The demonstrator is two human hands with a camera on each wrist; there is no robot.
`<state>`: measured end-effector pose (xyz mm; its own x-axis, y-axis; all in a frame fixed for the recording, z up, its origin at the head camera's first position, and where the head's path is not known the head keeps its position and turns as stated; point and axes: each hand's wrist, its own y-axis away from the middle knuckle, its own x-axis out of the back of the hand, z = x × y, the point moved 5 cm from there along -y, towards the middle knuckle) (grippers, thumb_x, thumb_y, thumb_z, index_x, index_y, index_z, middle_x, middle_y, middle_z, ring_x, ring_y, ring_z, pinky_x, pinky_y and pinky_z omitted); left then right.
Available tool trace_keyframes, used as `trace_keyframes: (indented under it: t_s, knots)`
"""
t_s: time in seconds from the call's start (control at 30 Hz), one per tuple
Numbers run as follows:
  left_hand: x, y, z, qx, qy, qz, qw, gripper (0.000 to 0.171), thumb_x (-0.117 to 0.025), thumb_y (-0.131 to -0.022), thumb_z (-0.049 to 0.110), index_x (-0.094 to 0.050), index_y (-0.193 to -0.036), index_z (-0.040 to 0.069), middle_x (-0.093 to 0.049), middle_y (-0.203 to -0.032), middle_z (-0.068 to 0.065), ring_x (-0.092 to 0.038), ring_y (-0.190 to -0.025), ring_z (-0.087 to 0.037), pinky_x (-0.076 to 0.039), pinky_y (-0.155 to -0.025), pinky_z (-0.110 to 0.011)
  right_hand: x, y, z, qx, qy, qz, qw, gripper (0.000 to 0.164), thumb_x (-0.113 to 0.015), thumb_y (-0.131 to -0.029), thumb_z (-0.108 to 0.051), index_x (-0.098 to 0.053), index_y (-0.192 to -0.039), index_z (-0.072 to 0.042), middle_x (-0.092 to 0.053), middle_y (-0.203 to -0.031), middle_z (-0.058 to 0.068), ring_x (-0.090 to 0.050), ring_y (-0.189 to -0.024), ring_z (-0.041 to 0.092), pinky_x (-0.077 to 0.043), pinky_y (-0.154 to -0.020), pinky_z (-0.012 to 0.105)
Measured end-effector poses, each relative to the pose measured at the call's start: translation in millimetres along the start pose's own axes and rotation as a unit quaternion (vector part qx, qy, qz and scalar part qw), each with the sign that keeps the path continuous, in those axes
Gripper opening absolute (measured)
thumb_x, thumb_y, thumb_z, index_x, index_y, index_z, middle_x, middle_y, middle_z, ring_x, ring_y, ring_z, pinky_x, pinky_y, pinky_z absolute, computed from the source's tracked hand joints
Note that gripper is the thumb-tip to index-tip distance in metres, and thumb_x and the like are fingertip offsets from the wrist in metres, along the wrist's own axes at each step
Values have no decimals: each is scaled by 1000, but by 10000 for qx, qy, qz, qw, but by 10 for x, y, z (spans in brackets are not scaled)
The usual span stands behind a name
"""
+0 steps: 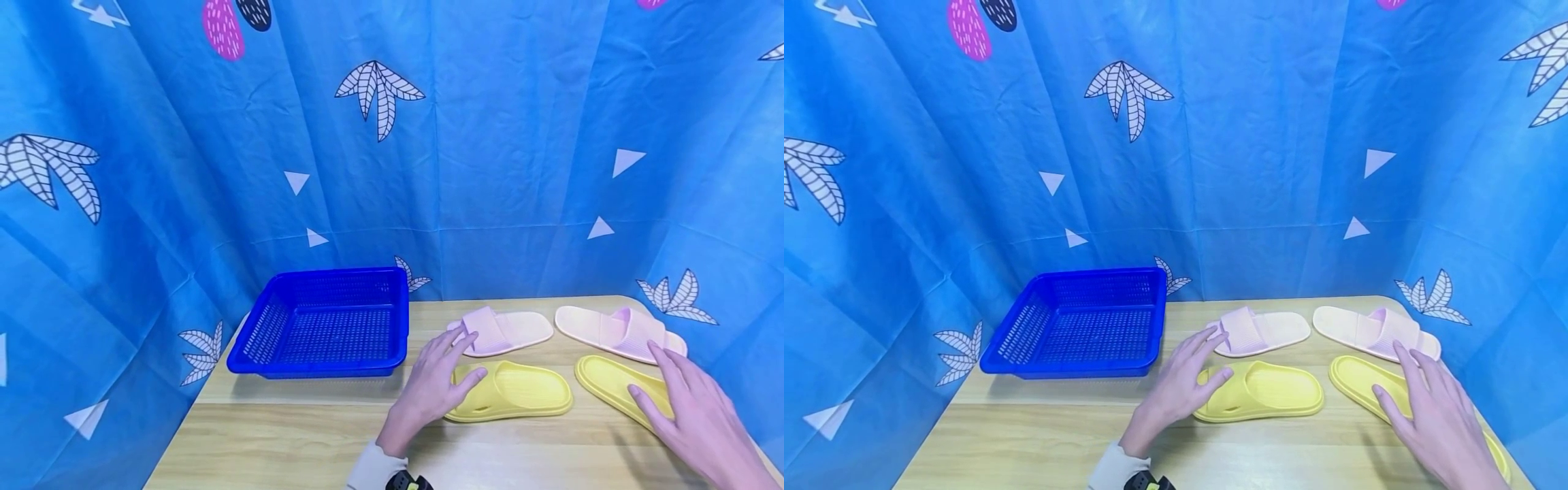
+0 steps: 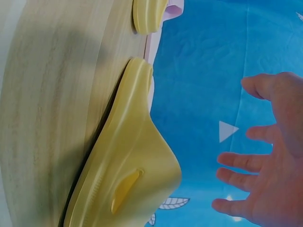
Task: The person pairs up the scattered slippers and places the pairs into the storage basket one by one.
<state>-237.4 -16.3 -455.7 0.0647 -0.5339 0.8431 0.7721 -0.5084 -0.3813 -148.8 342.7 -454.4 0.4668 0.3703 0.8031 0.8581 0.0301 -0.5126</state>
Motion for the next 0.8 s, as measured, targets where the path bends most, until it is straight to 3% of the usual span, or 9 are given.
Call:
trace_keyframes:
  t_s: [0.17, 0.43, 0.8]
  knots:
    - [-36, 7, 24, 31, -38, -67, 10000, 64, -42, -103, 63, -41, -157, 28, -41, -160, -8, -40, -146, -30, -32, -116, -56, -8, 13, 27, -33, 59, -71, 10000, 84, -71, -95, -29, -25, -162, -5, -44, -139, 38, -39, -121, 60, -27, -93, 76]
    - [-96, 25, 47, 46, -81, -179, 9998, 65, -44, -102, 63, -43, -157, 27, -42, -160, -9, -42, -144, -31, -34, -115, -56, -33, 64, 76, -60, 153, -169, 9997, 88, -72, -95, -31, -22, -163, -5, -43, -137, 40, -39, -118, 61, -27, -93, 77]
    - [-206, 32, 46, -73, -225, -283, 9993, 70, -47, -100, 66, -41, -158, 27, -40, -161, -10, -44, -143, -33, -36, -113, -57, -56, 64, 137, -143, 330, -431, 9984, 90, -74, -93, -33, -25, -159, 3, -44, -133, 39, -41, -116, 62, -31, -89, 74]
